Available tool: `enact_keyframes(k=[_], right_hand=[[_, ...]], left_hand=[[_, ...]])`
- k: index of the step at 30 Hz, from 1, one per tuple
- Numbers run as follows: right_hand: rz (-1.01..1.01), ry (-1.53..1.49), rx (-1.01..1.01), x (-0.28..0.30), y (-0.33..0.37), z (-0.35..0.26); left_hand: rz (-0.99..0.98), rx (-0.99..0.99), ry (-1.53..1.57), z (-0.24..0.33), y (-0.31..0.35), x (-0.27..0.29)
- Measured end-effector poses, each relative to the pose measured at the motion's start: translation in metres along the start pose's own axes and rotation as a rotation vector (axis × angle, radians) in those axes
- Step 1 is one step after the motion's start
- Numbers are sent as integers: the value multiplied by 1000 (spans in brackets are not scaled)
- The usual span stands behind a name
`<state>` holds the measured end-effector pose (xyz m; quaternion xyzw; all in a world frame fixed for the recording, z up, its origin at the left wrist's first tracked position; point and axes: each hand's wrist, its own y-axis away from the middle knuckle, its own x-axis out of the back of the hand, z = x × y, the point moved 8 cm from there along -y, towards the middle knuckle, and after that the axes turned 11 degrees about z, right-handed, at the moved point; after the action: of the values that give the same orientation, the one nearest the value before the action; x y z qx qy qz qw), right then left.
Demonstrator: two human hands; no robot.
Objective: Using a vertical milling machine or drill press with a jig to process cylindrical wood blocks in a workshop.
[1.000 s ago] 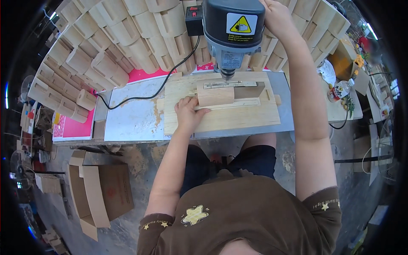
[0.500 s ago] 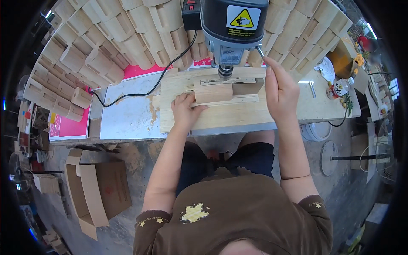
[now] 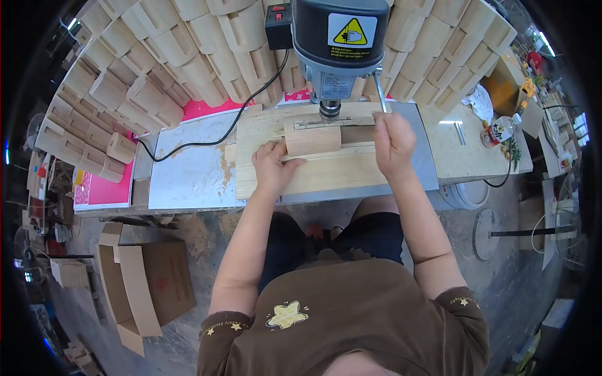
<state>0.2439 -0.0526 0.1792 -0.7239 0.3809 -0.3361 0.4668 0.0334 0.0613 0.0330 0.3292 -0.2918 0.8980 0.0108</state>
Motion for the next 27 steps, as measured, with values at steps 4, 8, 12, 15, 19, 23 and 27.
enact_keyframes(k=[4, 8, 12, 15, 19, 23, 27], right_hand=[[-51, 81, -65, 10, -72, -23], [-98, 273, -102, -29, -142, 4], [-125, 402, -94, -58, -169, 46], [-144, 372, -140, -58, -165, 44], [-190, 279, -147, -43, -158, 24], [-200, 196, -271, 3, -116, -6], [-183, 31, -325, 11, -50, -15]], left_hand=[[-3, 15, -42, 3, 3, 1], [28, -7, -82, 11, 4, -3], [69, -104, -45, 41, 0, -20], [12, -75, -71, 36, 2, -21], [38, -78, -54, 35, 2, -19], [66, -125, -52, 49, -2, -22], [4, -84, 9, 21, 1, -33]])
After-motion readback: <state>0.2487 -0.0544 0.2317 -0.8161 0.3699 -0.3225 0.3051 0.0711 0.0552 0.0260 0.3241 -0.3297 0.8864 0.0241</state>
